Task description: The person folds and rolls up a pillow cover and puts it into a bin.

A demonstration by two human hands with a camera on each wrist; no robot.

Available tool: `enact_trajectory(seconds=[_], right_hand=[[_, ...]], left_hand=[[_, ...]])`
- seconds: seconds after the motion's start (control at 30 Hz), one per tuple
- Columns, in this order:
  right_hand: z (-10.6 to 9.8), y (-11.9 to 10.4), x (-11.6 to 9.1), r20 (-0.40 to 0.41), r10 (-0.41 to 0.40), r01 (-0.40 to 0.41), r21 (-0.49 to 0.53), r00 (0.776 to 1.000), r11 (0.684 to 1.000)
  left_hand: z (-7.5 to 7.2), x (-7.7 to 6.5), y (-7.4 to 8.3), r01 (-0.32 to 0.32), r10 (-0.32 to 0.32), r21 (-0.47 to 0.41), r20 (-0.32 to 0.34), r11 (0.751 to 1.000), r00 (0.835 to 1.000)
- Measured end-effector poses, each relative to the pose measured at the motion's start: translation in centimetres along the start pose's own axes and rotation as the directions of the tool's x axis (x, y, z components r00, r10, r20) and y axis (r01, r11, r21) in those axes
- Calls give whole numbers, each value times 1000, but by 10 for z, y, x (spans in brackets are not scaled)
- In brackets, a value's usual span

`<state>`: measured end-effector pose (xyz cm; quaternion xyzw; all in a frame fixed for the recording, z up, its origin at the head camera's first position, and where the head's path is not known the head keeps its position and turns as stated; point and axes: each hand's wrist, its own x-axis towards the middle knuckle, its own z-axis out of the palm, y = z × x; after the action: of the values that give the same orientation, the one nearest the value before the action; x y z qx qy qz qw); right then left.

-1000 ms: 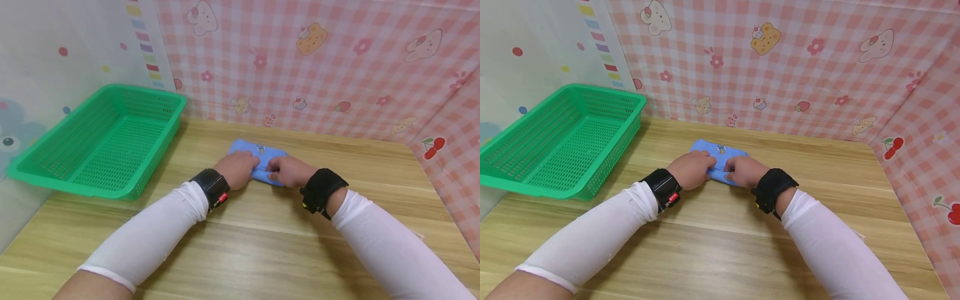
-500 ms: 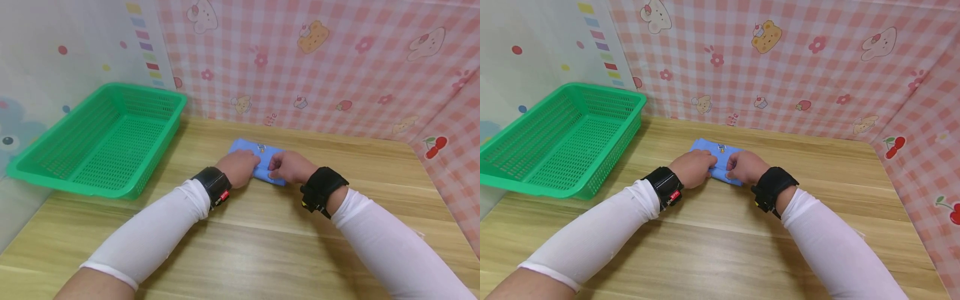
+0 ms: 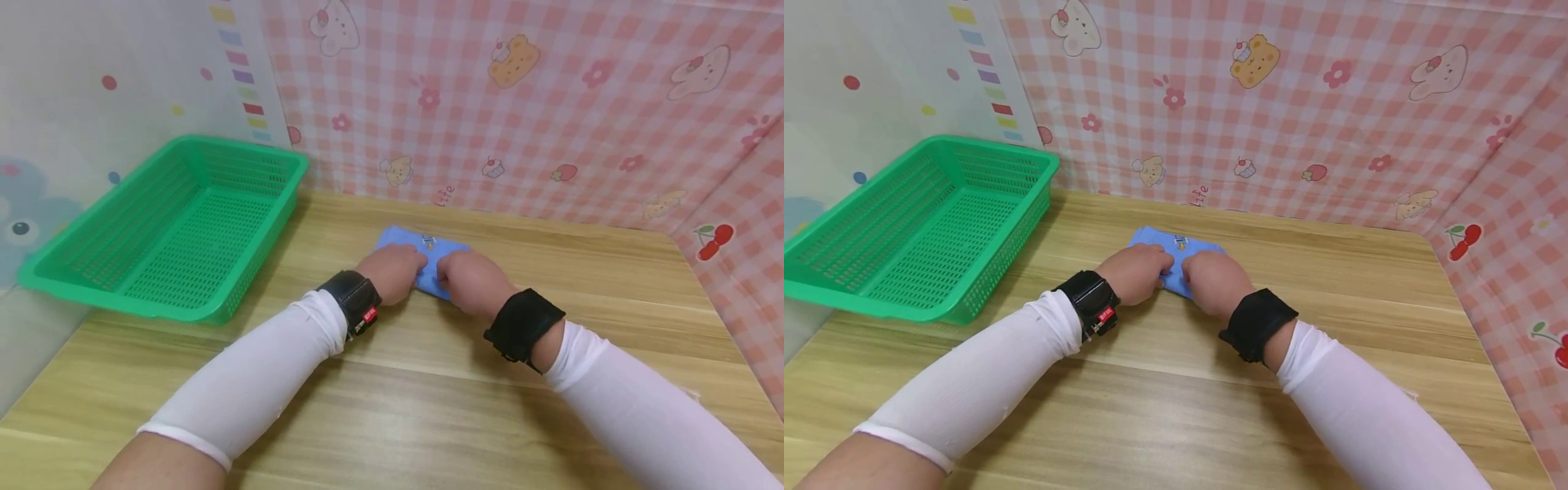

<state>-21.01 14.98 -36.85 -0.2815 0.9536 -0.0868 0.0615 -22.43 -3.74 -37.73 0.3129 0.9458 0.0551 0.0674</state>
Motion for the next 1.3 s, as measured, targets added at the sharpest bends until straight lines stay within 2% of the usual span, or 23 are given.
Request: enact_trajectory(seconds=[0.1,0.2,0.33,0.6,0.73,0.93,1.1,1.3], right_hand=[[-1,-3,-3,-9,-75,74,-109,997,991],[-2,-5,-4,18,-115,116,-140,993,983],[-2,-4,-5,44,-117,121,-110,992,987],[4,-2,-3,9,-140,140,-75,990,987],[5,-1,-2,38,-124,125,-41,992,991],[4,5,-2,69,-124,124,3,990,992],[4,12,-7,70,-163,161,28,984,986],[6,15,-7,68,-156,154,44,985,987]], left_hand=[[0,1,0,-5,5,-7,-8,1000,1000],[0,0,0,-4,4,-13,-8,1000,1000],[0,0,-1,2,-2,-24,5,1000,1000],[-1,-3,-4,1,-1,-39,2,999,1000],[2,-5,-7,4,-5,-32,-22,999,1000],[0,-10,-5,14,-13,28,-67,1000,998],[-2,-10,-4,16,-14,34,-57,999,998],[-3,-9,-3,8,-7,39,-36,999,999]])
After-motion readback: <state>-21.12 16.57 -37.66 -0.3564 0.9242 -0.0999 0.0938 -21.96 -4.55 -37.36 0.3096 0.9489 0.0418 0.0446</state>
